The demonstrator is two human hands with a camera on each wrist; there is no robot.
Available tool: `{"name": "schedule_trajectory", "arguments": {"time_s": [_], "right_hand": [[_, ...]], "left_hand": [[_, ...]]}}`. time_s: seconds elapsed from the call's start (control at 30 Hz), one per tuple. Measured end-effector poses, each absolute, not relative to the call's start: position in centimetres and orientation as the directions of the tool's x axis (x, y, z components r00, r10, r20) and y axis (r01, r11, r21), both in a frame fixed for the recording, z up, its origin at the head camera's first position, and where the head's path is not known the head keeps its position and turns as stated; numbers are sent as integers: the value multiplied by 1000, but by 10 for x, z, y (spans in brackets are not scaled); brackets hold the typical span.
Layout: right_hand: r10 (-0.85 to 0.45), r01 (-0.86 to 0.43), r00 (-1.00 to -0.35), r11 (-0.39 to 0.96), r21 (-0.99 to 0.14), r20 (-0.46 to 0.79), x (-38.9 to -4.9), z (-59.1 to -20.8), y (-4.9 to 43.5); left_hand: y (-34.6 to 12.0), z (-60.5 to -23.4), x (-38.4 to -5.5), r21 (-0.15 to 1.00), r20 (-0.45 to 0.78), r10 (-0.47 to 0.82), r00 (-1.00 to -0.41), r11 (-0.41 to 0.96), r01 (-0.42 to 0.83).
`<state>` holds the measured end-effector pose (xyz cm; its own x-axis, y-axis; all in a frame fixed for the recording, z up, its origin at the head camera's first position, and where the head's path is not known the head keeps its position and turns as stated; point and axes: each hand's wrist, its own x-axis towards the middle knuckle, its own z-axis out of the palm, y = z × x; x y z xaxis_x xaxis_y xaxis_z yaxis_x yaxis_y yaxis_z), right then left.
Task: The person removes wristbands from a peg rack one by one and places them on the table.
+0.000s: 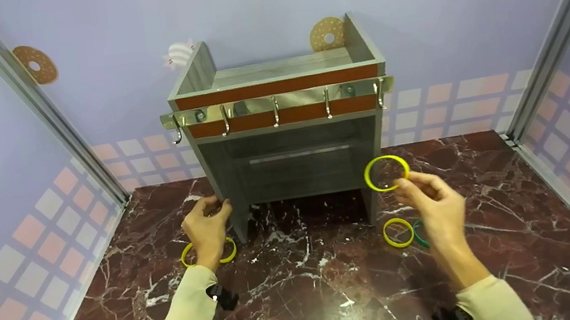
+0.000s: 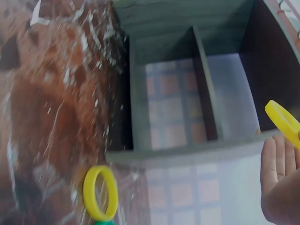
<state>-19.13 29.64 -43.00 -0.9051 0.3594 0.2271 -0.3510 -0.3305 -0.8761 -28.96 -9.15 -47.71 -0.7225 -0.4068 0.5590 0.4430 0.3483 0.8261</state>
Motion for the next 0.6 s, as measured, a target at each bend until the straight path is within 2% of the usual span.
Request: {"name": "schedule_trajectory", "arguments": {"time_s": [0.17,0.37,0.6], "right_hand": [[399,-356,-892,-329,-874,213,-190,-441,322],[470,-291,-872,-275,-916,136,-187,-459,357],[536,-263,-844,-368,-892,27,-185,-483,389]], "left_hand": [[-92,-477,-290,826,558,-407,-723,353,439],[-91,-477,-291,810,581,-406,-706,370,455],[-92,-478,-290,790,608,-411,-679,401,464]]}}
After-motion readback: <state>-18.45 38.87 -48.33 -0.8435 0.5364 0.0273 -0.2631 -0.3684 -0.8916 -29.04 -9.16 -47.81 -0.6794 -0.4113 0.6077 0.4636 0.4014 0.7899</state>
